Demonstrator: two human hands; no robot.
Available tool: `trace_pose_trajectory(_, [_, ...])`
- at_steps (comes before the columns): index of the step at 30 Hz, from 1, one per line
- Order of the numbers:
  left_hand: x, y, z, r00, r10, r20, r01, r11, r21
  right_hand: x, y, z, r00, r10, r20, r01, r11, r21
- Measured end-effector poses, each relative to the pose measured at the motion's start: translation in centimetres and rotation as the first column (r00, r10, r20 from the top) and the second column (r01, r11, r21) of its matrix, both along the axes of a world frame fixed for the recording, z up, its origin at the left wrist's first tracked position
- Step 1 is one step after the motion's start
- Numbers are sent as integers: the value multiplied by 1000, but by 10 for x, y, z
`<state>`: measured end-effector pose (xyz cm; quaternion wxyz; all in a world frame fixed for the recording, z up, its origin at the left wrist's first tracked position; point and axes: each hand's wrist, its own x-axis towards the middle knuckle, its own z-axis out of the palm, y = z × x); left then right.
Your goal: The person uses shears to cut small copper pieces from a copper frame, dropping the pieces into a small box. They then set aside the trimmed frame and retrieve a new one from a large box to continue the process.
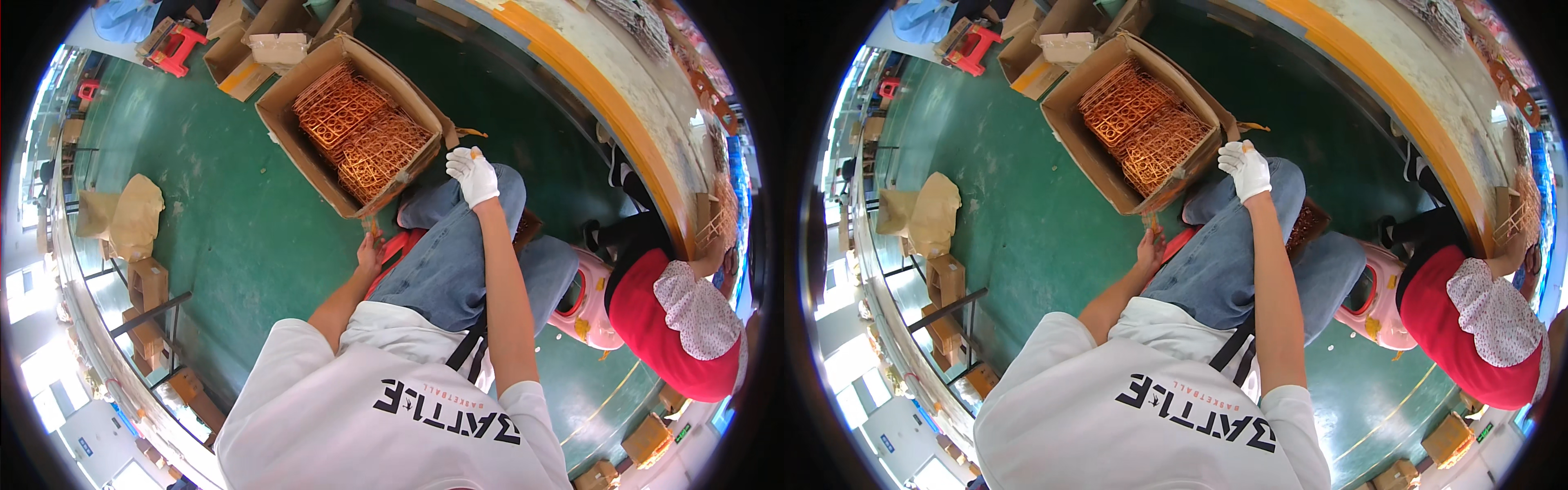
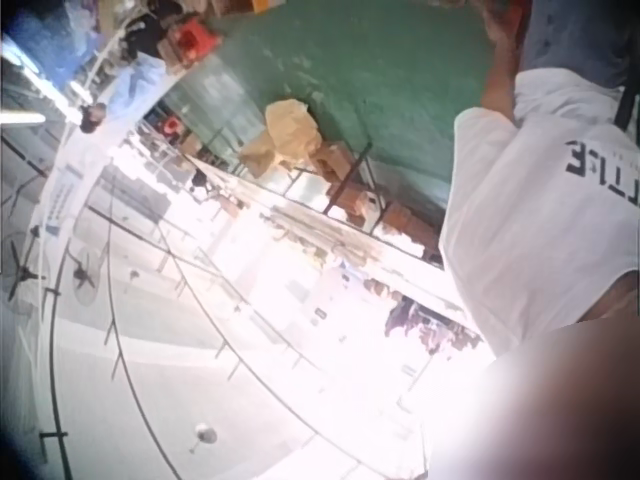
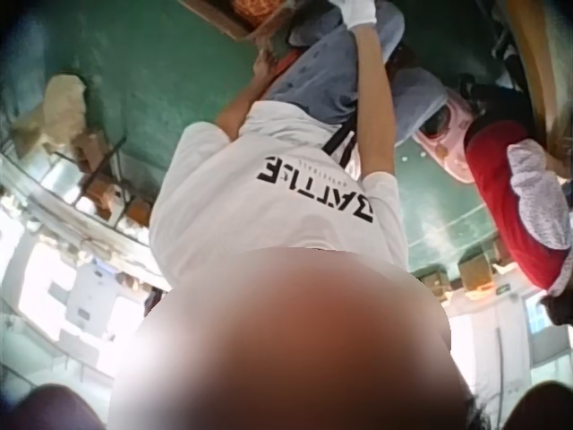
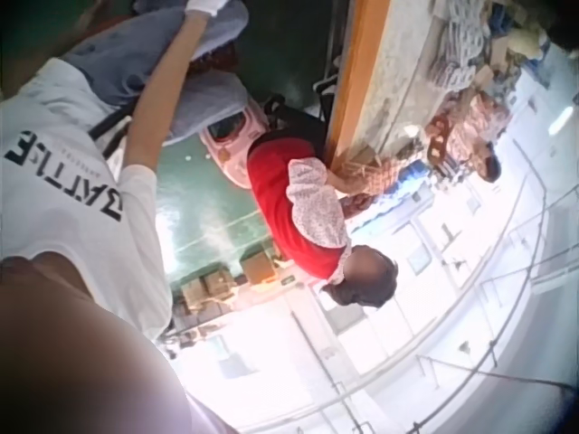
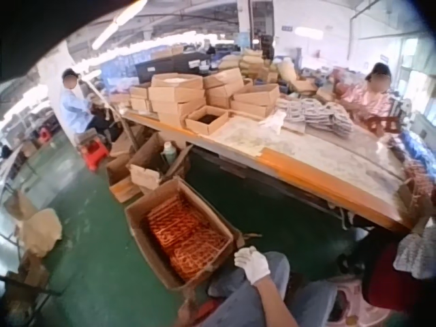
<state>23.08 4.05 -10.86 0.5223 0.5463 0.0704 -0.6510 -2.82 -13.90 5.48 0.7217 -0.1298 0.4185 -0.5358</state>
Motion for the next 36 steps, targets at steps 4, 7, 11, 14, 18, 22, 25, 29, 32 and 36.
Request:
trace_pose_trajectory(4, [5, -4, 16, 1000, -18, 0, 18, 1000, 2, 4, 1, 3, 1000, 2, 18, -2, 1000, 5])
trace_pose_trajectory(7, [9, -10, 29, 999, -37, 30, 38, 999, -33, 6, -1, 3, 1000, 17, 23, -17, 1000, -1])
trace_pose_trajectory(11, [13, -19, 48, 992, -88, 95, 90, 996, -20, 5, 0, 1, 1000, 16, -6, -16, 1000, 15])
trace_pose_trajectory(14, [17, -21, 57, 970, -199, 142, 211, 974, -79, 6, -1, 1, 1000, 22, 17, -22, 1000, -8])
trace_pose_trajectory(18, [22, -31, 64, 947, -312, 76, 316, 948, -46, 6, -1, 1, 1000, 14, 13, -14, 1000, 2])
trace_pose_trajectory(22, [15, -48, 61, 946, -318, 59, 312, 946, 90, 0, 2, 0, 1000, 1, -11, -1, 1000, 11])
trace_pose_trajectory(25, [29, -48, 35, 911, -374, 172, 343, 921, 182, 13, -4, 6, 1000, 14, -3, -14, 1000, 11])
trace_pose_trajectory(29, [33, -33, 16, 854, -437, 282, 366, 890, 272, 9, -2, 5, 999, -3, -44, 4, 1000, 11])
trace_pose_trajectory(32, [35, -33, 14, 873, -407, 268, 380, 913, 150, -1, -1, 7, 998, 18, 57, -17, 1000, -15])
trace_pose_trajectory(36, [25, -37, 32, 909, -369, 196, 374, 927, 12, -9, 10, 8, 990, 8, 142, 2, 998, -70])
